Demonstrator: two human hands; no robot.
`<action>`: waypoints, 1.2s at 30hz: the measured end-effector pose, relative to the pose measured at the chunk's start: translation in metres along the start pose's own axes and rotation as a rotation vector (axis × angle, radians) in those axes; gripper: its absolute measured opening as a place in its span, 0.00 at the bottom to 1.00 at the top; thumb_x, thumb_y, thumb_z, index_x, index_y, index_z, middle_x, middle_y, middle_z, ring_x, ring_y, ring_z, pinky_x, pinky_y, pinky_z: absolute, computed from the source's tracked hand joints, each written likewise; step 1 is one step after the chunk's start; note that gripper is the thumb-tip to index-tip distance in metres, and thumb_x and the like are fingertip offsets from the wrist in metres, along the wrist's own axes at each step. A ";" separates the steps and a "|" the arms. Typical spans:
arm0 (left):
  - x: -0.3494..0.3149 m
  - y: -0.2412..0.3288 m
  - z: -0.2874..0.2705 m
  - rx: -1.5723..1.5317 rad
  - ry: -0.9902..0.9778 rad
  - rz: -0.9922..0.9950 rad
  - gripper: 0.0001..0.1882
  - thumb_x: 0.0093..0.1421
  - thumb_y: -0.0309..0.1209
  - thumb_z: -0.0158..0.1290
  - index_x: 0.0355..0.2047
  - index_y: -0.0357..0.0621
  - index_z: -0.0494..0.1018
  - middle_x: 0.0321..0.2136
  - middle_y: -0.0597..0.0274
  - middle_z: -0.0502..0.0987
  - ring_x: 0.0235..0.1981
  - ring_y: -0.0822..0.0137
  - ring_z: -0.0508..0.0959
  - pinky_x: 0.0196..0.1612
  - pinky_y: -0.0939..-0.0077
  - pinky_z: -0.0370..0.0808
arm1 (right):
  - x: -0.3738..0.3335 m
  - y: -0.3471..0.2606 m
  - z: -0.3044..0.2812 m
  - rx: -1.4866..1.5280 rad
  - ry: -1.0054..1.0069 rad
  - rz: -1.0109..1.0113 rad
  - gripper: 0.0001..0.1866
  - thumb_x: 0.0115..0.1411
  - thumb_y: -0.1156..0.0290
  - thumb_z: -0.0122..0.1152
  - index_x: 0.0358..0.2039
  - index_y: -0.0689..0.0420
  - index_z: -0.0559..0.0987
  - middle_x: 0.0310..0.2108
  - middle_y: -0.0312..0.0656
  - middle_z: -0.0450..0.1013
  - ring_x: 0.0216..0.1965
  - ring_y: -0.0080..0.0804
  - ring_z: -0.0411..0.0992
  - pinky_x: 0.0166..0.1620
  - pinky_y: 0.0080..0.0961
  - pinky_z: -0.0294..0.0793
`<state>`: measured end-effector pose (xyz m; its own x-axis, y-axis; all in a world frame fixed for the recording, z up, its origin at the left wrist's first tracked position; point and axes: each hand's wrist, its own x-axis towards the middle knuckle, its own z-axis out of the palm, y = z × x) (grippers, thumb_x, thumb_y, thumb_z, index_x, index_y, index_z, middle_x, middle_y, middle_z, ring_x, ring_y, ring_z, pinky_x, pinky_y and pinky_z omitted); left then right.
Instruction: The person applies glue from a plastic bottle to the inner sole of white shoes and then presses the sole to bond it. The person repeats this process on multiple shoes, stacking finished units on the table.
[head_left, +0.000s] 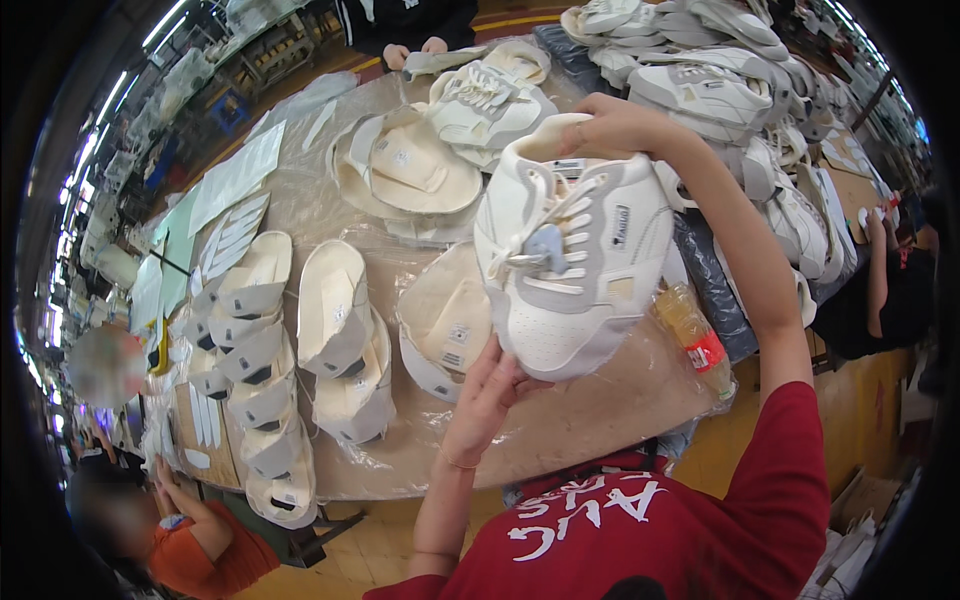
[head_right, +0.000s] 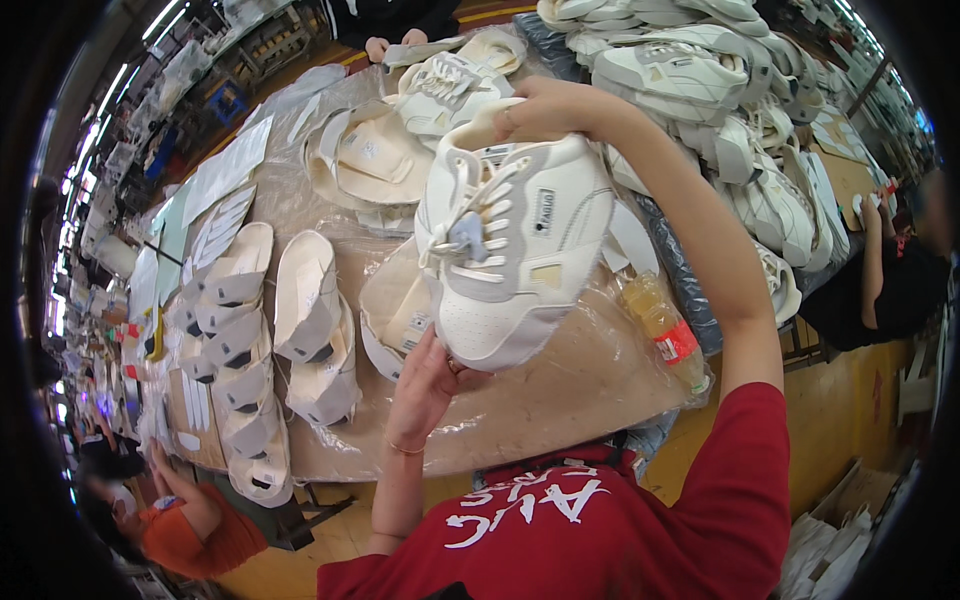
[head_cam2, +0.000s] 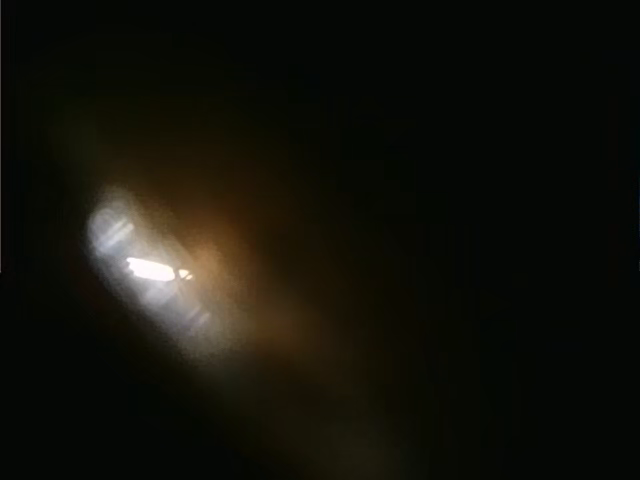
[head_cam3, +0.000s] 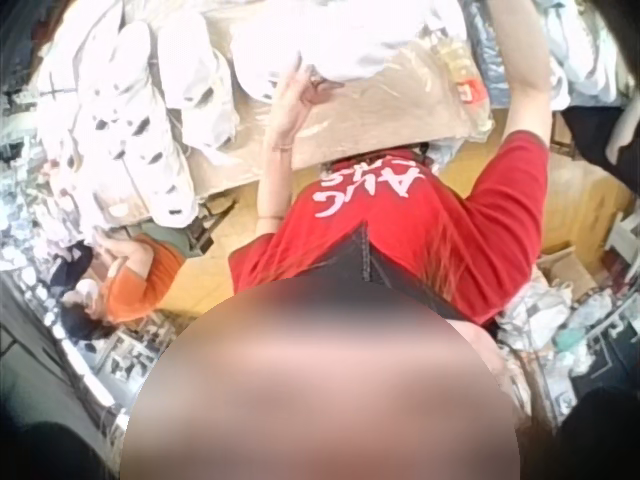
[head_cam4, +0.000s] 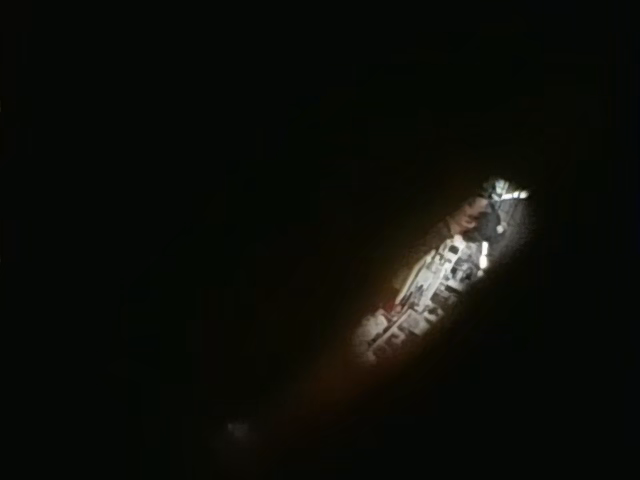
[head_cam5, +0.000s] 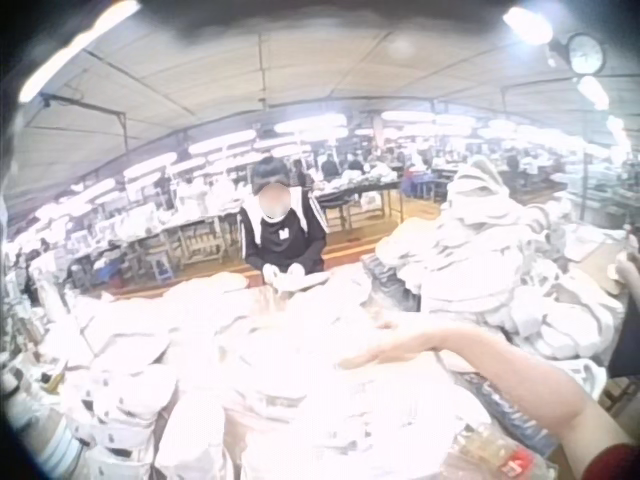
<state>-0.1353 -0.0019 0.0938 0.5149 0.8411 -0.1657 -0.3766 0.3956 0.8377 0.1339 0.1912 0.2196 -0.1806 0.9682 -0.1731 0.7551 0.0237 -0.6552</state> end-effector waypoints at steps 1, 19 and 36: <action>-0.005 0.003 0.001 0.124 0.011 -0.003 0.25 0.69 0.36 0.47 0.63 0.41 0.60 0.60 0.58 0.68 0.56 0.60 0.73 0.51 0.64 0.73 | -0.007 0.004 -0.003 0.026 0.012 -0.057 0.32 0.47 0.55 0.68 0.48 0.64 0.78 0.43 0.48 0.77 0.42 0.33 0.75 0.45 0.24 0.74; -0.049 0.009 -0.086 1.337 0.484 0.189 0.31 0.57 0.21 0.46 0.63 0.45 0.60 0.67 0.40 0.48 0.63 0.38 0.59 0.63 0.56 0.60 | -0.148 0.094 0.151 -0.359 0.055 -0.359 0.45 0.38 0.50 0.77 0.56 0.52 0.69 0.62 0.50 0.59 0.66 0.54 0.52 0.65 0.49 0.53; 0.014 -0.002 -0.115 1.026 0.671 0.181 0.32 0.57 0.27 0.53 0.61 0.30 0.58 0.57 0.35 0.66 0.60 0.45 0.67 0.63 0.59 0.63 | -0.164 0.074 0.195 -0.279 0.337 -0.299 0.24 0.49 0.57 0.71 0.42 0.56 0.76 0.48 0.43 0.71 0.54 0.45 0.67 0.59 0.44 0.59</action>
<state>-0.2161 0.0517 0.0296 -0.0918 0.9957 0.0147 0.5314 0.0365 0.8463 0.0968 -0.0145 0.0565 -0.2357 0.9342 0.2677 0.8491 0.3320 -0.4108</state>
